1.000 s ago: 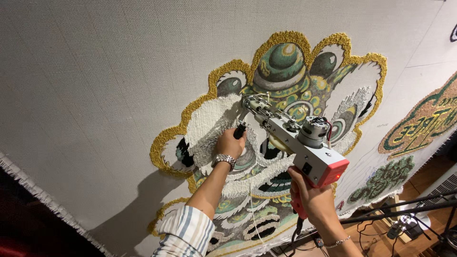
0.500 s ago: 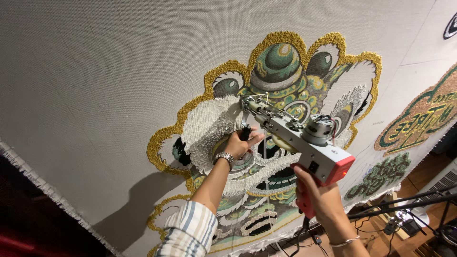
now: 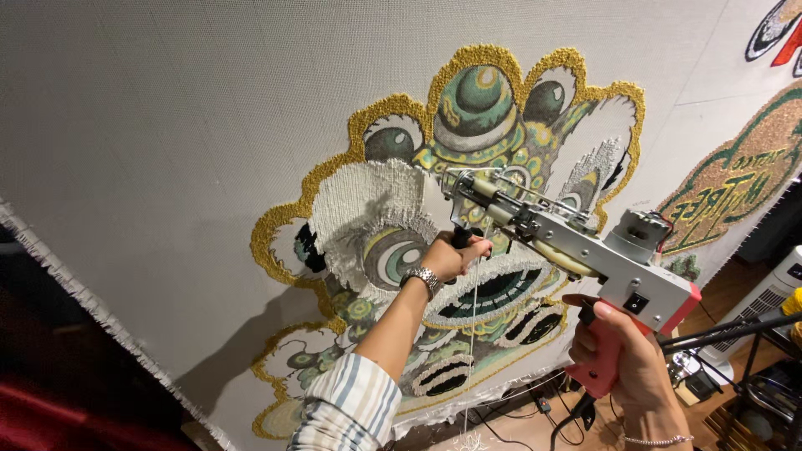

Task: The person uses a handheld tufting gun to apply white yarn into a canvas stretched on a frame. They follow a pre-drawn design of a stylized character, filling in a specific section with dense loops of yarn. The operator guides the tool steadily across the surface to create a textured pile.

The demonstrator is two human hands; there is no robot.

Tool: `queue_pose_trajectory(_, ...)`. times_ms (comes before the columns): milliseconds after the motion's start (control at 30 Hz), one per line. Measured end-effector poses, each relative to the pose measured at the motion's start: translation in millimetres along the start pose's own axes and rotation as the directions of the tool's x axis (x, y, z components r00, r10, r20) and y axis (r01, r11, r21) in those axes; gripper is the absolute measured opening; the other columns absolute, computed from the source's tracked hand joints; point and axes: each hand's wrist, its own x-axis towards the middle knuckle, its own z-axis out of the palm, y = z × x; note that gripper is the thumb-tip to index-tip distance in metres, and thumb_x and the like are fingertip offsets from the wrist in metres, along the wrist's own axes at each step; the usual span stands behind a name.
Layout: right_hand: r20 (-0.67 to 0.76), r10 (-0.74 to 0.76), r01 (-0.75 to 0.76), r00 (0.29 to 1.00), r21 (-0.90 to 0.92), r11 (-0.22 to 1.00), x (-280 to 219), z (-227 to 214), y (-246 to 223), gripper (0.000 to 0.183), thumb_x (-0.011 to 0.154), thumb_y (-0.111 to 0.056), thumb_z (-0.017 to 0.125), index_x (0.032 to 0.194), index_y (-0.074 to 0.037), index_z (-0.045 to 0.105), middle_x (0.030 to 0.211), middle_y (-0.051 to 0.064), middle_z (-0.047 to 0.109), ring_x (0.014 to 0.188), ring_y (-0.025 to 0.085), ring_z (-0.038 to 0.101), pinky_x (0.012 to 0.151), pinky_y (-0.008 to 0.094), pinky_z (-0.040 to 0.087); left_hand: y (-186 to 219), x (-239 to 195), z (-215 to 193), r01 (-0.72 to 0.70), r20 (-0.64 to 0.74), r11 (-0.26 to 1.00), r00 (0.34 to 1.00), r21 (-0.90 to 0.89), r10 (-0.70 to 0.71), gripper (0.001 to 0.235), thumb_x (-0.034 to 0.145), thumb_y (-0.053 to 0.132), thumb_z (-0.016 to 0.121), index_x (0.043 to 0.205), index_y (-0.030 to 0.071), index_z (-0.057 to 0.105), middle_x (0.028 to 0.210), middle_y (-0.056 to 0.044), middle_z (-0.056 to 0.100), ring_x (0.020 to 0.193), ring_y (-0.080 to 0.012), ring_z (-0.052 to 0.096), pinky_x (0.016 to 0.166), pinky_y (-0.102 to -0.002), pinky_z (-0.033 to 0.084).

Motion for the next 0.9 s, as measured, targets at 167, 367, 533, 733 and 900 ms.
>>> queue_pose_trajectory(167, -0.008, -0.028, 0.027, 1.000, -0.033, 0.999, -14.8, -10.7, 3.9, 0.039, 0.087, -0.029, 0.069, 0.114, -0.004, 0.060, 0.071, 0.005, 0.050, 0.058, 0.016, 0.049, 0.049, 0.033, 0.041, 9.6, -23.4, 8.1, -0.074, 0.049, 0.997, 0.996, 0.028, 0.073, 0.028, 0.089, 0.033, 0.075, 0.103, 0.008, 0.079, 0.084, 0.000, 0.080, 0.050, -0.0055, 0.056, 0.047, -0.025, 0.048)
queue_pose_trajectory(367, 0.053, 0.034, -0.033, 0.998, -0.022, 0.999, -21.1, -3.5, 22.0, 0.039, 0.089, -0.028, 0.069, 0.114, 0.001, 0.062, 0.069, 0.001, 0.046, 0.058, 0.016, 0.048, 0.048, 0.032, 0.040, -14.4, -39.8, 6.5, 0.021, 0.053, 0.998, 0.998, -0.063, -0.018, 0.035, 0.090, 0.036, 0.073, 0.110, 0.008, 0.077, 0.086, 0.001, 0.079, 0.053, -0.0018, 0.058, 0.046, -0.024, 0.047)
queue_pose_trajectory(533, -0.004, 0.183, -0.182, 0.983, -0.106, 0.978, -19.7, 10.7, 24.2, 0.040, 0.086, -0.031, 0.066, 0.113, -0.001, 0.063, 0.062, 0.005, 0.046, 0.053, 0.021, 0.047, 0.043, 0.037, 0.041, -55.3, -31.8, 1.8, 0.052, 0.037, 0.992, 0.998, -0.114, -0.048, 0.032, 0.089, 0.032, 0.075, 0.107, 0.005, 0.078, 0.084, -0.002, 0.080, 0.045, -0.0062, 0.052, 0.045, -0.025, 0.045)
queue_pose_trajectory(733, 0.045, 0.084, -0.079, 0.995, -0.094, 0.992, -18.1, 21.2, 34.0, 0.043, 0.088, -0.028, 0.071, 0.115, 0.006, 0.070, 0.066, 0.002, 0.045, 0.057, 0.014, 0.047, 0.047, 0.031, 0.039, -67.8, -34.0, -5.8, 0.090, 0.023, 0.992, 0.996, -0.088, -0.089, 0.025, 0.090, 0.027, 0.076, 0.094, 0.003, 0.079, 0.079, -0.003, 0.077, 0.046, -0.0079, 0.054, 0.046, -0.027, 0.046)
queue_pose_trajectory(900, -0.068, 0.184, -0.193, 0.981, -0.164, 0.967, -20.4, 32.8, 31.1, 0.045, 0.084, -0.033, 0.067, 0.112, 0.001, 0.069, 0.061, 0.004, 0.045, 0.049, 0.020, 0.046, 0.043, 0.035, 0.040, -71.4, -34.2, -8.0, 0.124, 0.030, 0.985, 0.992, -0.124, -0.121, 0.018, 0.090, 0.021, 0.076, 0.088, 0.003, 0.077, 0.079, -0.003, 0.076, 0.047, -0.0087, 0.054, 0.046, -0.028, 0.046)
